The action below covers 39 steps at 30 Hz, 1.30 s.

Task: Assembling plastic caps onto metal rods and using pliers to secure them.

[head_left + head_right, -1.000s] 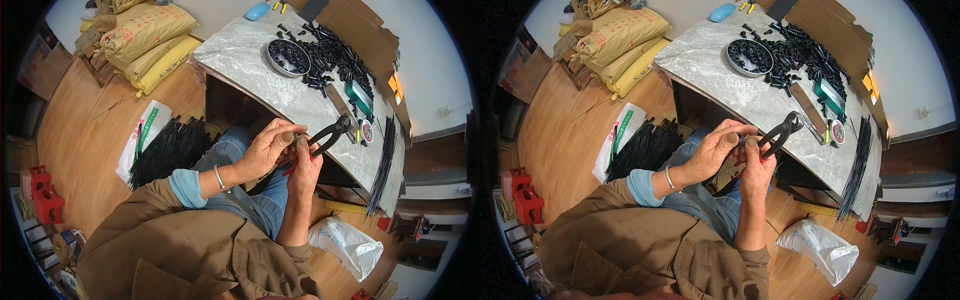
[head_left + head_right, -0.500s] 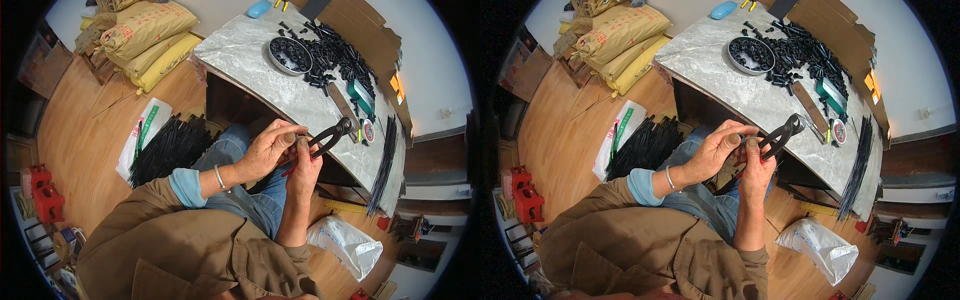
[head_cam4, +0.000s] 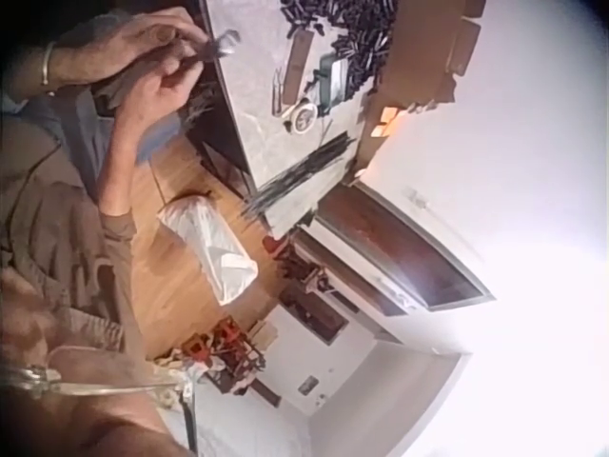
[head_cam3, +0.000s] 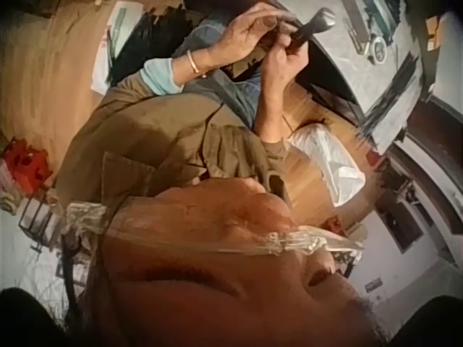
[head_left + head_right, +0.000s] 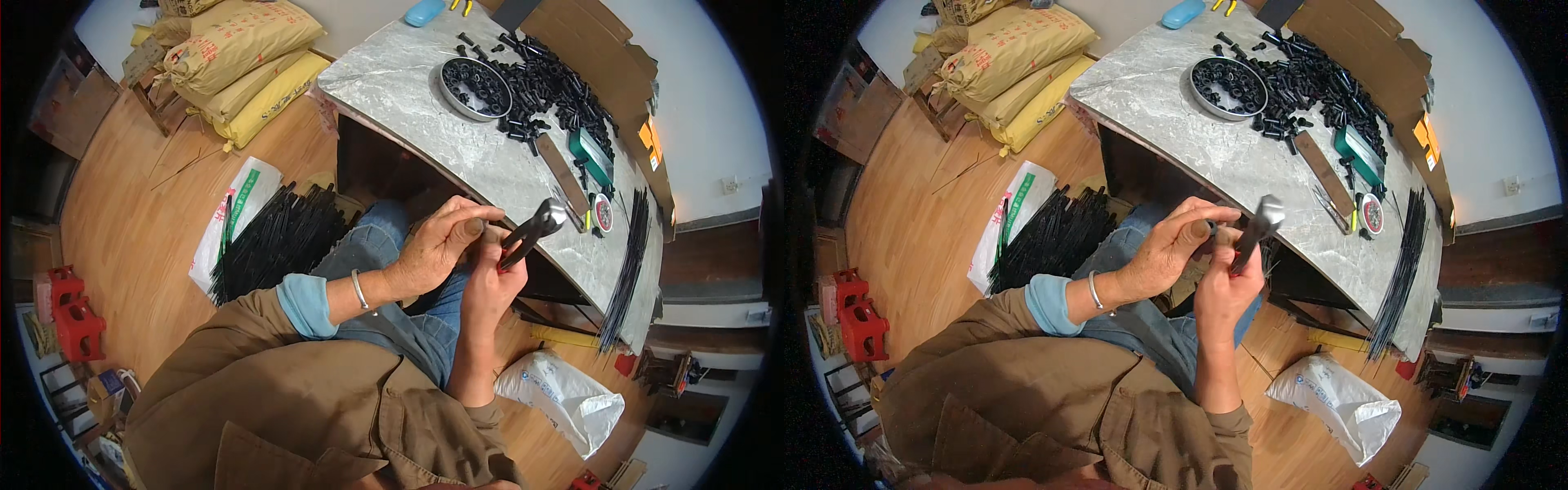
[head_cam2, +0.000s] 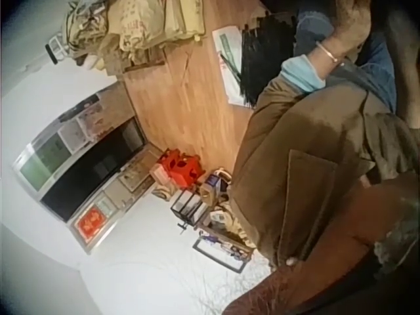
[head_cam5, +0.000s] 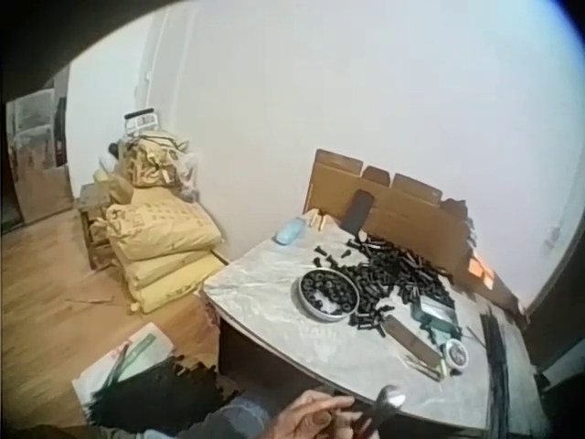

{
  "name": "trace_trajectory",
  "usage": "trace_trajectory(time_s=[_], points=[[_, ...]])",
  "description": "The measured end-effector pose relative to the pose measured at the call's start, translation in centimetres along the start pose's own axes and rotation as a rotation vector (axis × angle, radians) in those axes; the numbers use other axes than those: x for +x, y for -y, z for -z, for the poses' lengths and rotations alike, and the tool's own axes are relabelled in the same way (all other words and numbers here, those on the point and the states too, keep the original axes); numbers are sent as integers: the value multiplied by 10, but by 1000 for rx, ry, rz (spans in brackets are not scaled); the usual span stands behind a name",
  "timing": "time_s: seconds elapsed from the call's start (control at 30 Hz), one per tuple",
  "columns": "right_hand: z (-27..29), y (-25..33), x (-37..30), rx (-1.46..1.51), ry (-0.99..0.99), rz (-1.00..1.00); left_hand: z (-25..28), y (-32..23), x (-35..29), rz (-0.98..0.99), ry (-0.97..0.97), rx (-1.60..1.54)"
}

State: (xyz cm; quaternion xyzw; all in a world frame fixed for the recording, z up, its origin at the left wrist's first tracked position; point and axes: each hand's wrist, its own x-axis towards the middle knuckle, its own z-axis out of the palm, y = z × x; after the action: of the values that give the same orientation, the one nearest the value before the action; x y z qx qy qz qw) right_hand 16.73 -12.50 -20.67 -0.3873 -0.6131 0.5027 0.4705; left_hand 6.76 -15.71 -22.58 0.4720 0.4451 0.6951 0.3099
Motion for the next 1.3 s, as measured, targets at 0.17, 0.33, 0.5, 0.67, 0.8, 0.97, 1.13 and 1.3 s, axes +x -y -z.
trace_trajectory(time_s=[0.17, 0.33, 0.5, 0.67, 0.8, 0.97, 1.13, 1.3], points=[[-5, 6, -18, -311, 151, 219, 11, -4, 2, 251, -13, -226], [1, 33, -13, -162, 406, -53, 20, -8, 7, 299, -76, -268], [25, 53, 3, 110, 681, -374, 24, -19, 12, 391, -113, -241], [57, 57, -9, 141, 831, -624, 25, -13, 12, 478, -70, -329], [64, 54, -11, 277, 853, -857, 20, -16, 12, 454, -8, -290], [66, 74, -9, 465, 779, -1020, 18, -17, 11, 437, 54, -205], [84, 79, -5, 424, 890, -1050, 13, -19, 3, 392, 114, -87], [69, 95, -6, -211, 845, -955, 4, -4, -2, 354, 87, -19]])
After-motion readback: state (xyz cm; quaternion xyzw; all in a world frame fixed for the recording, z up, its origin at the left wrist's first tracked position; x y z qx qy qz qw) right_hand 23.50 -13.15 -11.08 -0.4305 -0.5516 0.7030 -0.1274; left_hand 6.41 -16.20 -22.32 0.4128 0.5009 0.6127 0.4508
